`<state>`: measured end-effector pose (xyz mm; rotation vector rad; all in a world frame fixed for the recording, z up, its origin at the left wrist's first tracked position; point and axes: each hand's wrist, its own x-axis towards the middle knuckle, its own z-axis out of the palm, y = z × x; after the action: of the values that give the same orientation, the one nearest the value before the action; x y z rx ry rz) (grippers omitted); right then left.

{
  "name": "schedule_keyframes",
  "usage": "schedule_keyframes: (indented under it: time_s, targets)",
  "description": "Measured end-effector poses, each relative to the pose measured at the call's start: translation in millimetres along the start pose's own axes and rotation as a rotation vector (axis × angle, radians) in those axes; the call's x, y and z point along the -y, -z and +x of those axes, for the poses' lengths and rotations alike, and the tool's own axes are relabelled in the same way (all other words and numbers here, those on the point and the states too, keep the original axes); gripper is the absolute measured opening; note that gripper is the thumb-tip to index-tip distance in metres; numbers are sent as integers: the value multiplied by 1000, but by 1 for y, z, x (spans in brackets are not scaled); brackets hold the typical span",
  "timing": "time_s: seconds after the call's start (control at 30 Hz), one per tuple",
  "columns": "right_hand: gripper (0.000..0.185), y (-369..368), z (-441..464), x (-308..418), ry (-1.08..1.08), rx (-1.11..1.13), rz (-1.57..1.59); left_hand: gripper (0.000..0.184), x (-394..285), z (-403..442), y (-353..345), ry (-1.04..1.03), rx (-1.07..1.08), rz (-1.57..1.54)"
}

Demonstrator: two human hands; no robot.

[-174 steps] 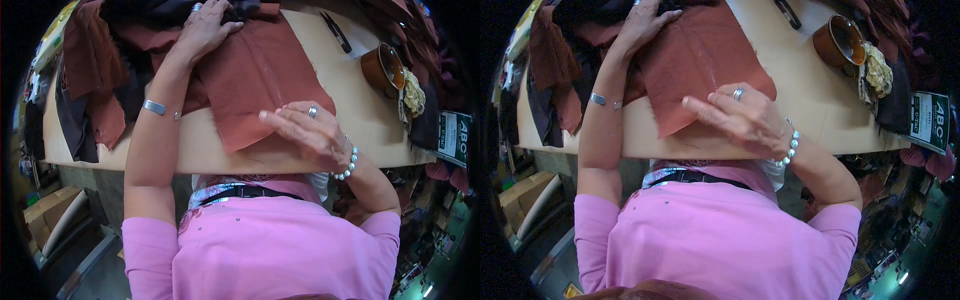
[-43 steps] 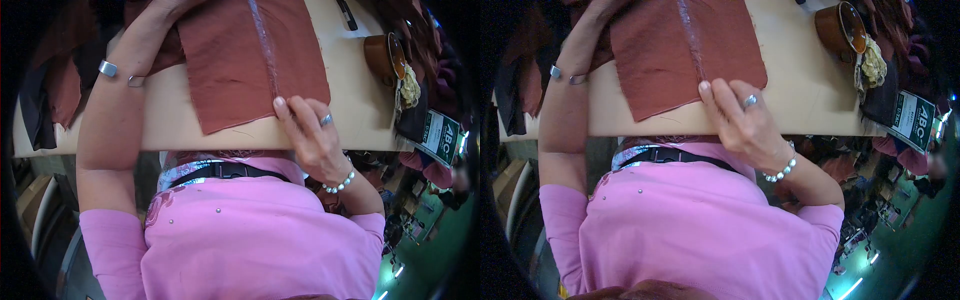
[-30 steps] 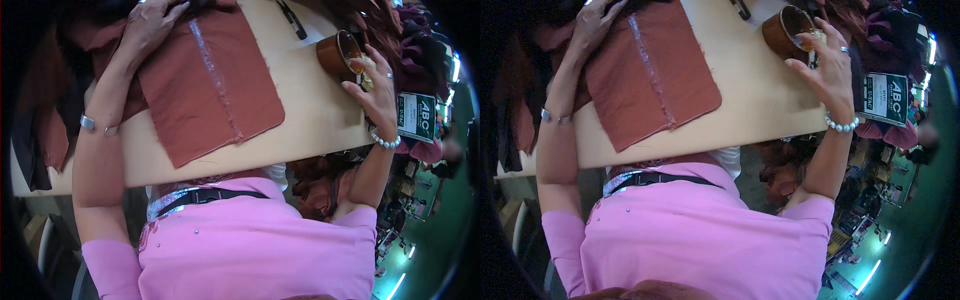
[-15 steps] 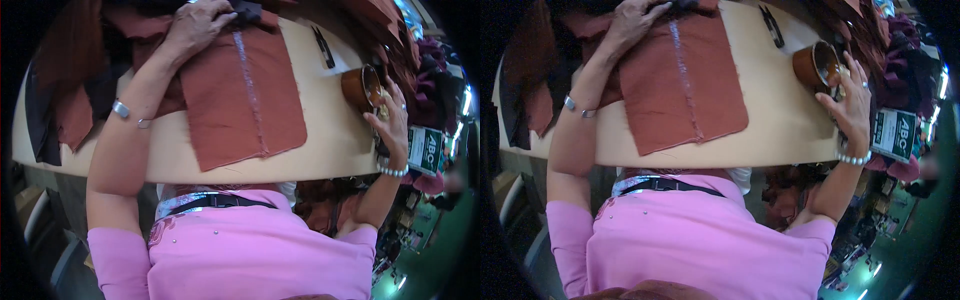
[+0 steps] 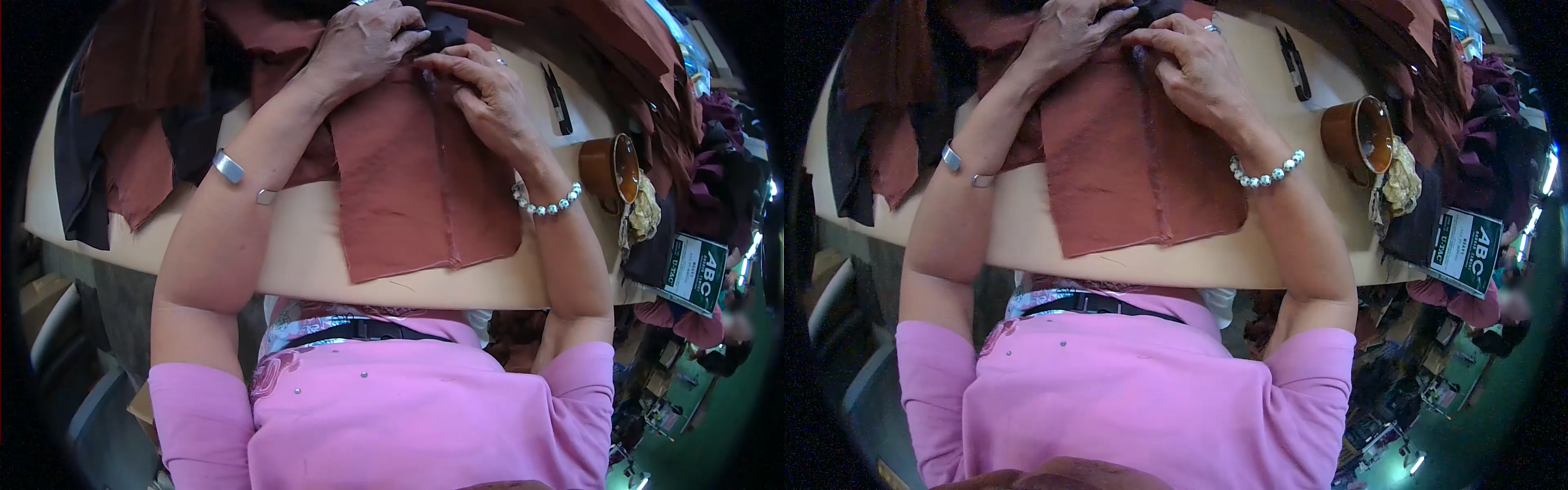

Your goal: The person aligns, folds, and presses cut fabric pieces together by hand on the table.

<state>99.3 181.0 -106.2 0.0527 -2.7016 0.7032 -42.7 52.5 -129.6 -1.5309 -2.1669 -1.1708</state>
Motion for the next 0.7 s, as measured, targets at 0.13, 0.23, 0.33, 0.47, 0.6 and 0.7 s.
schedule_keyframes:
  time_s: [0.13,0.23,0.33,0.47,0.6,0.7]
  targets:
    - [34,-7,2,2,75,-42,-184,15,0,0,-1,-21,-17,36]
    - [33,-3,6,-6,37,67,-47,15,1,1,-2,-37,-28,54]
    - [32,-7,7,-3,98,12,-152,15,1,0,-1,-40,-25,50]
    - [24,2,-14,15,262,2,-297,13,1,0,-2,-44,-31,22]
    - [21,13,-37,34,352,47,-340,13,1,0,-1,-25,8,33]
    - [30,13,-35,29,106,48,-37,14,0,0,-2,-41,-17,54]
